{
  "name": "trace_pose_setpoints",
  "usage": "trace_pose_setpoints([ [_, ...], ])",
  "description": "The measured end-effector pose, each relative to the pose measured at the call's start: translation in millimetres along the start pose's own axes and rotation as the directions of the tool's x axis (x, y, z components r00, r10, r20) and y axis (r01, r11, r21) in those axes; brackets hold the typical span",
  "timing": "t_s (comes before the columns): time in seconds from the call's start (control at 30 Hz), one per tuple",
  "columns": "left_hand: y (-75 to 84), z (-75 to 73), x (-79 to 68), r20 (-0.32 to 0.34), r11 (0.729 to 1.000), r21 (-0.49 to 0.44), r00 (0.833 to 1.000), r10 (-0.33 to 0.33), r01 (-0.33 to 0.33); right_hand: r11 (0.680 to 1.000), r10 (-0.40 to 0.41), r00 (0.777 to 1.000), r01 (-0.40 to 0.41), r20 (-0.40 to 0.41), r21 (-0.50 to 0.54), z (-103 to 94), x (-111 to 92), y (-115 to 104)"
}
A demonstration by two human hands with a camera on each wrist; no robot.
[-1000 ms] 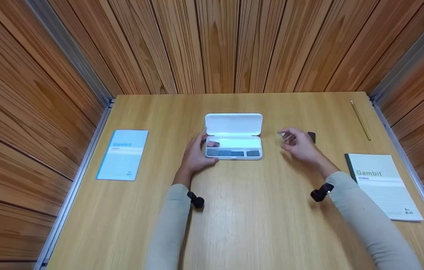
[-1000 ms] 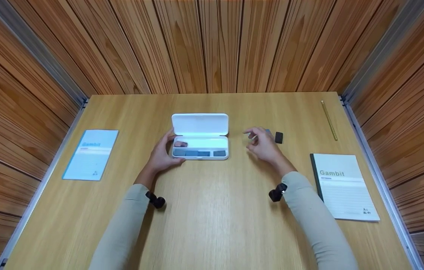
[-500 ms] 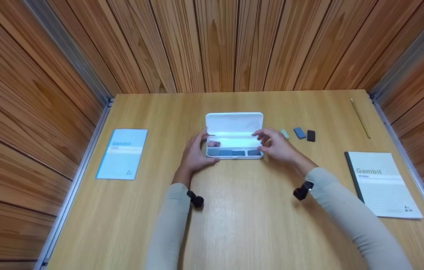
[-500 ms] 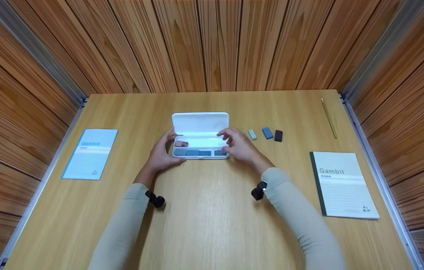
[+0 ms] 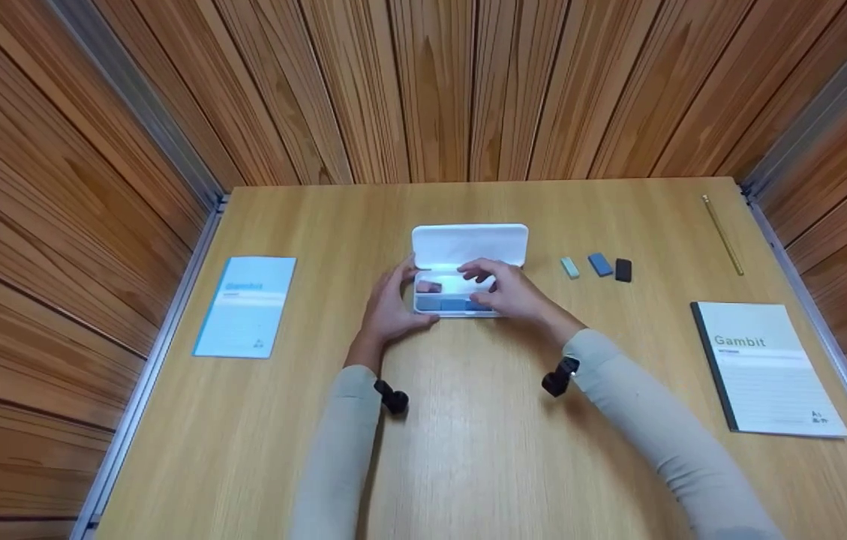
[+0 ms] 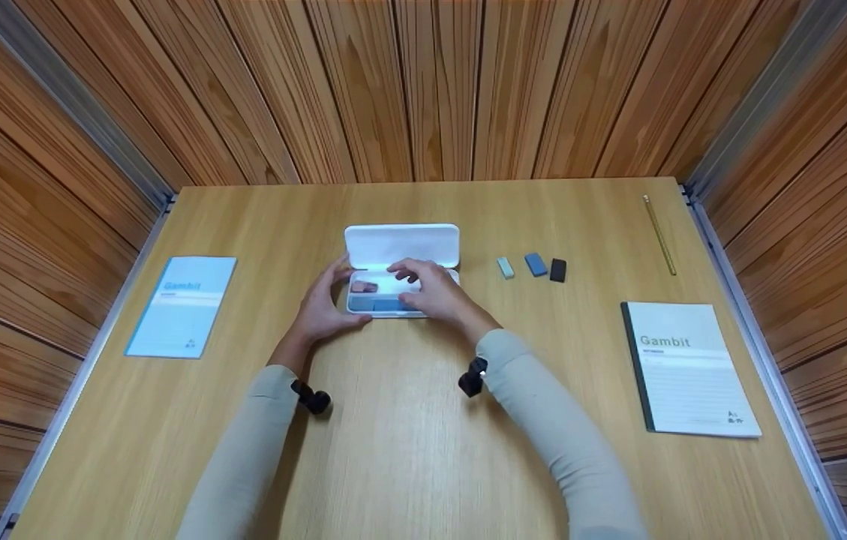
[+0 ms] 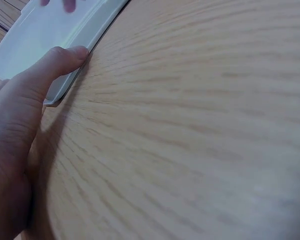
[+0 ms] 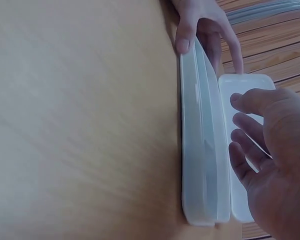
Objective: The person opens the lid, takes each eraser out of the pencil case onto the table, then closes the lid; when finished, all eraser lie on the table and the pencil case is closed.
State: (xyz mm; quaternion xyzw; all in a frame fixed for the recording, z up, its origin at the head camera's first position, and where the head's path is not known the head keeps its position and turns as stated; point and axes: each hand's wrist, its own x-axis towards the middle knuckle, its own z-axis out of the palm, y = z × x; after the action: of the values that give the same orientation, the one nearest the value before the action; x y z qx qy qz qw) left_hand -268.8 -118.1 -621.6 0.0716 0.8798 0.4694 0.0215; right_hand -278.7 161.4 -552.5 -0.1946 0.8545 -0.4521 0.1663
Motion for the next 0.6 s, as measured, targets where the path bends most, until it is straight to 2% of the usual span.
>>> trace_pose_setpoints([
  [0.27,-0.6,-0.1,1.1,0.004,1.0,-0.007,1.0,0.008,-0.008,0.999,0.014,1.0,-0.013,0.025,-0.037,13.1,16.9,-8.9],
  [0.6,-0.9,0.3,1.3,-0.001,1.0,-0.019,1.0,0.009,-0.009,0.999,0.028,0.999,-0.028,0.024,-0.015,32.9,38.0,-10.3],
])
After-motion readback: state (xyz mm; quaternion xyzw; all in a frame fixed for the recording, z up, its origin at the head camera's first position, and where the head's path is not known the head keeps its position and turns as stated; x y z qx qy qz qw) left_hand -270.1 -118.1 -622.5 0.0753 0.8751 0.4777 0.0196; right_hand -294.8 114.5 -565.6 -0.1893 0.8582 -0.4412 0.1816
